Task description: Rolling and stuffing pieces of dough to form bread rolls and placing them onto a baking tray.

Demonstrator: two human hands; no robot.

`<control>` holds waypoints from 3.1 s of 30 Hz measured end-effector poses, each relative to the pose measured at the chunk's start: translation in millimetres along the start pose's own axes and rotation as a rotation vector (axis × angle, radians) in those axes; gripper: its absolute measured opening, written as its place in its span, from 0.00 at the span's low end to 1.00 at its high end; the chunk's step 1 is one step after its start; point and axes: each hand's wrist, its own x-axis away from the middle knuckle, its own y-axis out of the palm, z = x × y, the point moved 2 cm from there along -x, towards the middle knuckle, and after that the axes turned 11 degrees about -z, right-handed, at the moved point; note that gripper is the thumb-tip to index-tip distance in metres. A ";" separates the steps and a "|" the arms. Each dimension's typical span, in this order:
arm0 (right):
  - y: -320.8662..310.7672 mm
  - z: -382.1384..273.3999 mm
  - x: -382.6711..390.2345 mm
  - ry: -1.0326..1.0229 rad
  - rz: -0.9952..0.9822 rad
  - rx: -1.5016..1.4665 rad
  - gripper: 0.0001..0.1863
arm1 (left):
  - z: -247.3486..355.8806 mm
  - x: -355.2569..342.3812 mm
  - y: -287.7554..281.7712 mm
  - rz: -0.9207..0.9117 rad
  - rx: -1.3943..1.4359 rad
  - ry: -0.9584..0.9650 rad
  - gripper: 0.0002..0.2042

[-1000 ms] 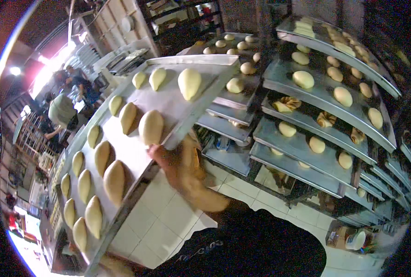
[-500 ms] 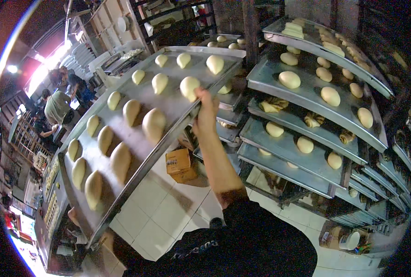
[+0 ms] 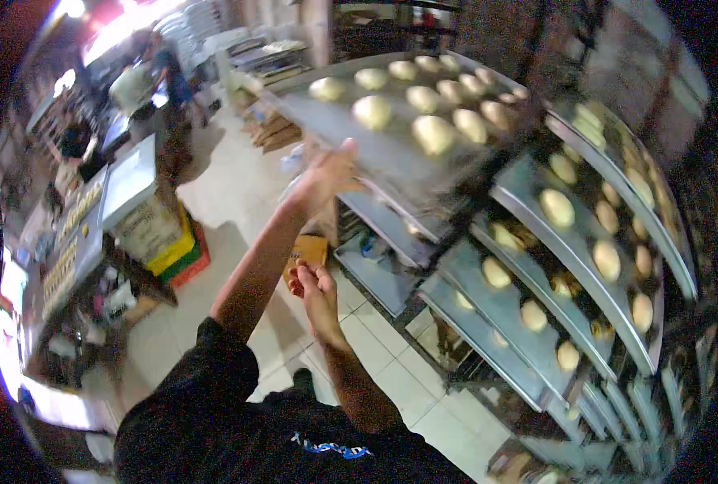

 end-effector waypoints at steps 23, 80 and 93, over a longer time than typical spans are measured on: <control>349.3 507.5 -87.6 1.352 -0.243 1.339 0.12 | 391.5 1015.4 -505.8 1.449 -0.319 -0.276 0.19; 2112.7 1173.8 15.2 0.144 -1.135 1.013 0.23 | 1104.9 1993.4 -1338.1 1.563 -0.375 -1.075 0.18; 2011.3 1085.1 -251.3 0.103 -0.719 1.847 0.40 | 975.3 1688.0 -1535.5 0.802 -0.956 -0.786 0.37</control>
